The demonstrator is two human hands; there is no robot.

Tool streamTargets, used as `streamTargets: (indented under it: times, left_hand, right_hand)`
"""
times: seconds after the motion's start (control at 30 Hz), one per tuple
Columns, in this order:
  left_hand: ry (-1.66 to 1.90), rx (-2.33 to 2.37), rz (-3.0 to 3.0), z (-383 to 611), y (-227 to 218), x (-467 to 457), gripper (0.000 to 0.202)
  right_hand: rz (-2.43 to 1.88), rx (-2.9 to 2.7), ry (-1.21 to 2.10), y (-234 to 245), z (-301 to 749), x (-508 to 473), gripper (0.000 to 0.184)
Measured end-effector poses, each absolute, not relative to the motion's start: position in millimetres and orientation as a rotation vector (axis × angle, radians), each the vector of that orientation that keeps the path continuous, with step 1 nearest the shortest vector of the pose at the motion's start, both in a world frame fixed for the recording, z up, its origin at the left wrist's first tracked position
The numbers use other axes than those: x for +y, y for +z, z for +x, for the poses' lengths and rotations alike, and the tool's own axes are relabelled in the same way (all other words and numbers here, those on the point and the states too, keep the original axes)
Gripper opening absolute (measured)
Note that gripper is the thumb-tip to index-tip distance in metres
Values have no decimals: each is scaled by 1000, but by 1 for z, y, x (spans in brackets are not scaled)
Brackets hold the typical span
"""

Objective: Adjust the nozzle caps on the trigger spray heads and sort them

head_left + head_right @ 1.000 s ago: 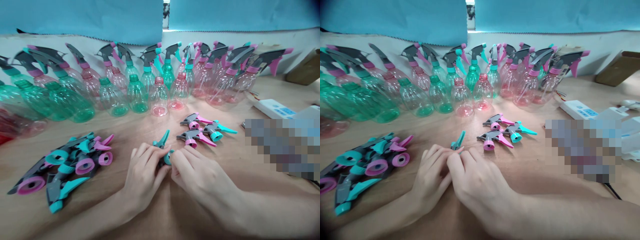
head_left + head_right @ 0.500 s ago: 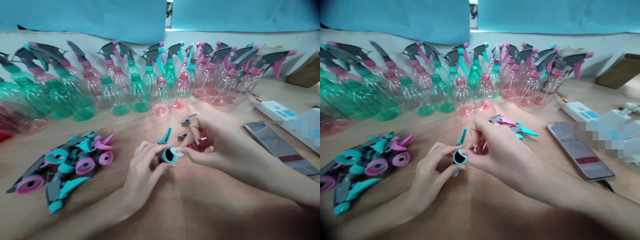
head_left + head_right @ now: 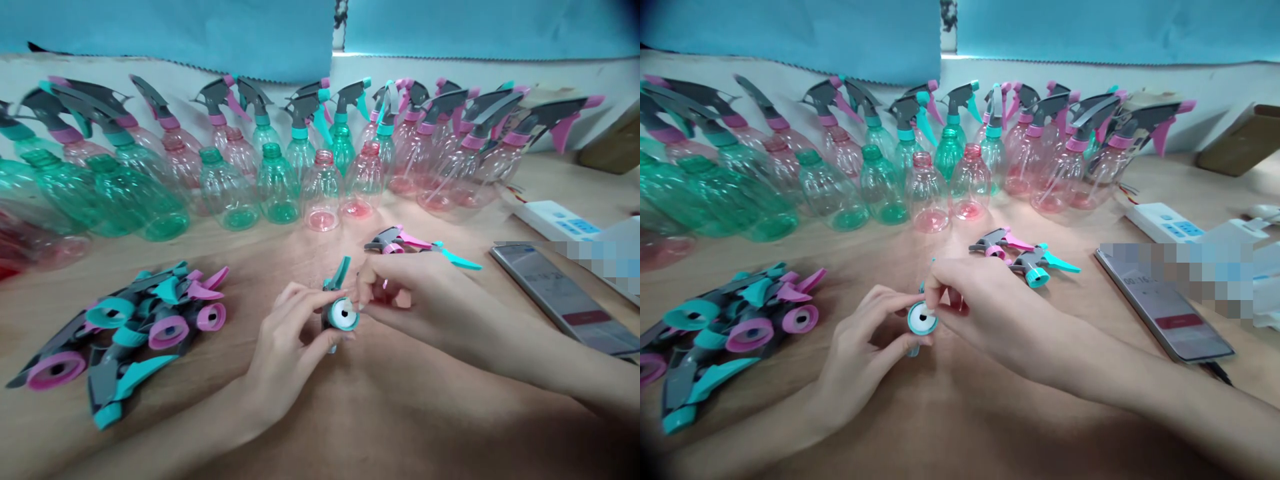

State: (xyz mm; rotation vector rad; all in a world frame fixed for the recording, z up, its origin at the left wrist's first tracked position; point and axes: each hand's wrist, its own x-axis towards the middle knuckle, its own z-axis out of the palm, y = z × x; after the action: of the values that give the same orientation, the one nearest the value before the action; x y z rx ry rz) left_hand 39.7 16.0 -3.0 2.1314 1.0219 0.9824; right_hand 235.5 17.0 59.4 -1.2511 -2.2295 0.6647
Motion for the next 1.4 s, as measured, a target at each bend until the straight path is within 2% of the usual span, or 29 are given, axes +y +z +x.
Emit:
streamTargets:
  times: [0.27,0.57,0.93,1.07,1.23,1.4]
  left_hand:
    - [994,1027,2170,39,-2,16,30]
    - [1014,989,2226,39,-1,16,22]
    - [1011,1003,2188,40,-3,17,27]
    - [1020,986,2171,40,-4,16,22]
    - [1041,1012,2210,38,-4,16,21]
    - [1060,1037,2226,38,-2,17,18]
  right_hand:
    - [-1232,-2370,489,58,239,11,11]
    - [-1151,-2282,600,53,235,17,15]
    - [-1281,-2278,586,55,232,20,13]
    - [-1265,-2344,542,57,235,17,12]
    - [-1147,-2341,449,45,237,14,12]
    - [-1121,-2188,516,28,232,14,13]
